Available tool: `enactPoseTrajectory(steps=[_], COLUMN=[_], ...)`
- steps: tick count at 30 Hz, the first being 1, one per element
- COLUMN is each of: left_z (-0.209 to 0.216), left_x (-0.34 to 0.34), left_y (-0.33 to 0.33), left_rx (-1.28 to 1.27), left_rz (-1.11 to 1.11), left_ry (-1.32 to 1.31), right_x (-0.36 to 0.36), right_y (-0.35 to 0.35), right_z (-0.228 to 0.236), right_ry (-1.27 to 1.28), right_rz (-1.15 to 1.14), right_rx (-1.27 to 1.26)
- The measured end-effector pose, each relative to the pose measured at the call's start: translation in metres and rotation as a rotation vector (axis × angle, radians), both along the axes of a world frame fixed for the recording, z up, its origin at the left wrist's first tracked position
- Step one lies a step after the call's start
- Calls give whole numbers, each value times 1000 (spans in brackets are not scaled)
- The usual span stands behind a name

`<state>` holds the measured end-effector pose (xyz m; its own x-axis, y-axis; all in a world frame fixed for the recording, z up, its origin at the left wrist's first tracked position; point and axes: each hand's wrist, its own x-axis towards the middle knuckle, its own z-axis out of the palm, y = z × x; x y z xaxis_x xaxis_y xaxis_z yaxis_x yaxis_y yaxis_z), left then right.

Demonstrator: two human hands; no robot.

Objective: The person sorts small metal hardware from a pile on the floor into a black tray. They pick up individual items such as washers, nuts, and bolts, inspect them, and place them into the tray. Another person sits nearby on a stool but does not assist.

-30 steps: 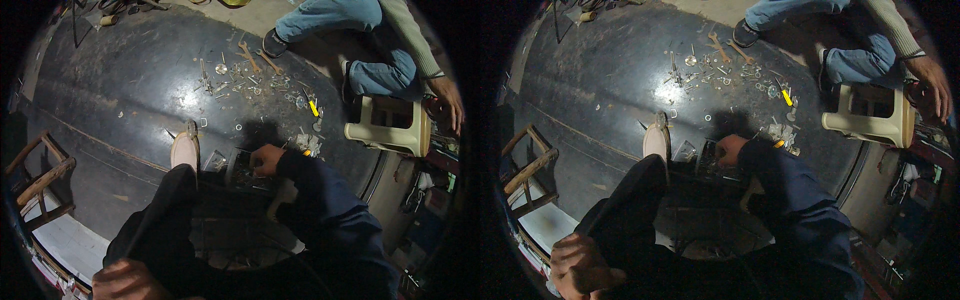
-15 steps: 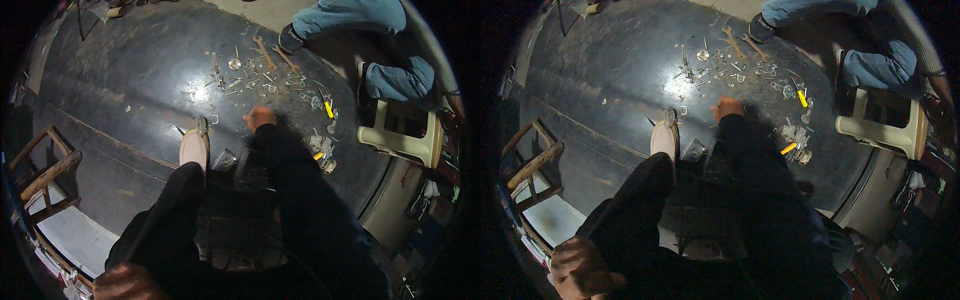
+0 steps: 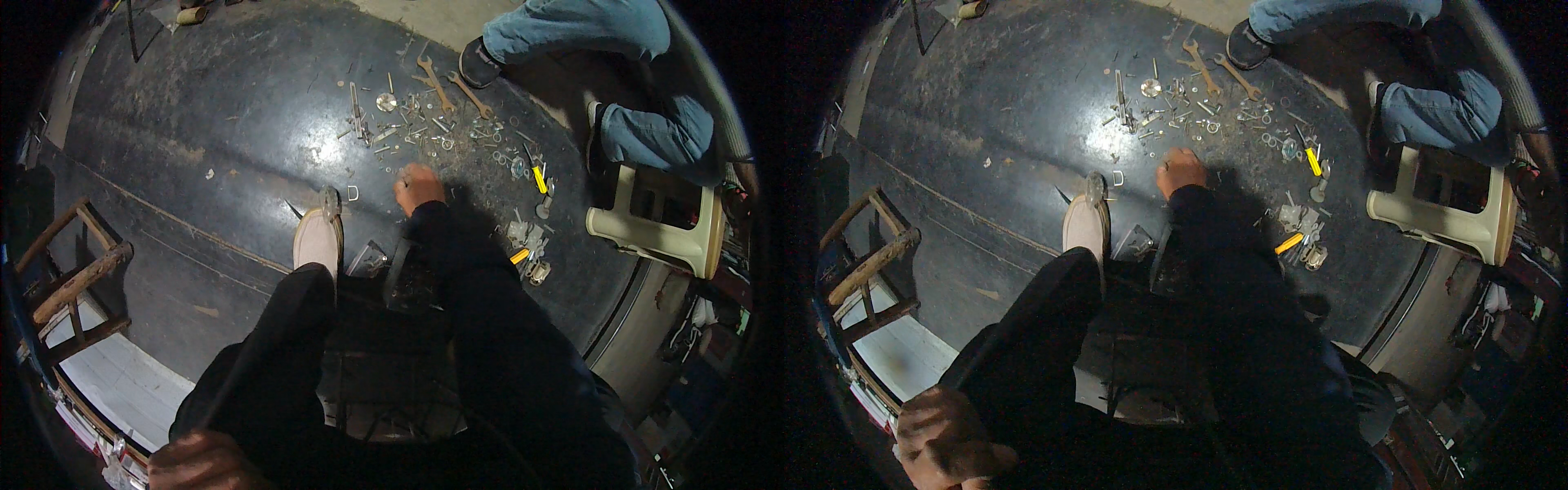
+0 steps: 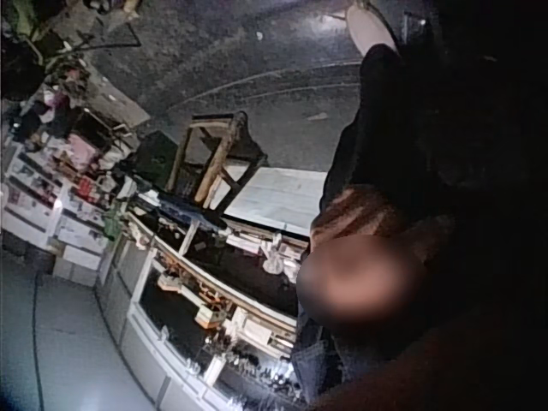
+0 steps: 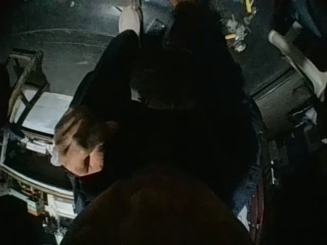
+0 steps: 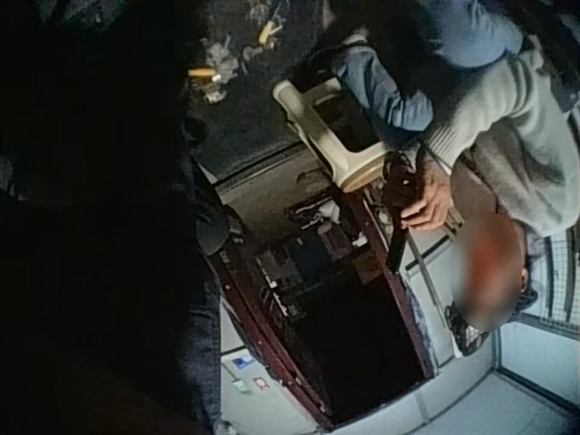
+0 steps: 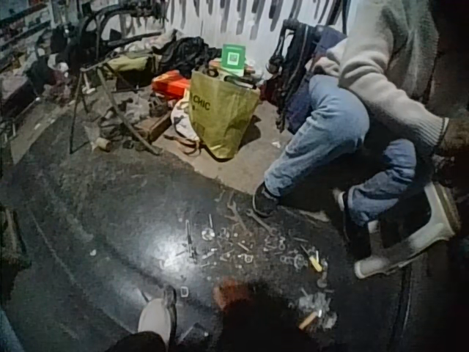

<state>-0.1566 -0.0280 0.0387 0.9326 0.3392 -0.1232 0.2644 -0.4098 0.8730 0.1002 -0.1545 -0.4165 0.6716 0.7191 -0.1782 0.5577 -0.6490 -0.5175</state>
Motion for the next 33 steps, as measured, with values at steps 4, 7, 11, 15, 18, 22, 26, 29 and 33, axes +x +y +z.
enactPoseTrajectory(steps=[4,7,11,15,18,22,26,29,33], left_z=[9,11,12,11,10,11,12,12,16], left_x=[12,16,15,13,12,14,16,17,16], left_y=[-3,0,-1,-4,-4,-3,-1,-1,-9], left_rx=[-41,-32,2,-2,12,-8,-16,-46,53], left_rz=[36,0,21,28,76,9,-12,-36,3], left_ry=[93,116,138,162,108,119,99,77,122], right_x=[3,2,1,2,1,0,9,21,36], right_y=[15,21,21,20,22,21,6,-11,-43], right_z=[-3,-7,-12,-12,-10,-8,-3,12,61], right_ry=[4,-57,-119,-121,-114,-135,-58,129,489], right_rz=[-4,-7,-11,-20,-15,13,54,85,207], right_rx=[-6,-15,21,29,-73,-40,19,71,-14])
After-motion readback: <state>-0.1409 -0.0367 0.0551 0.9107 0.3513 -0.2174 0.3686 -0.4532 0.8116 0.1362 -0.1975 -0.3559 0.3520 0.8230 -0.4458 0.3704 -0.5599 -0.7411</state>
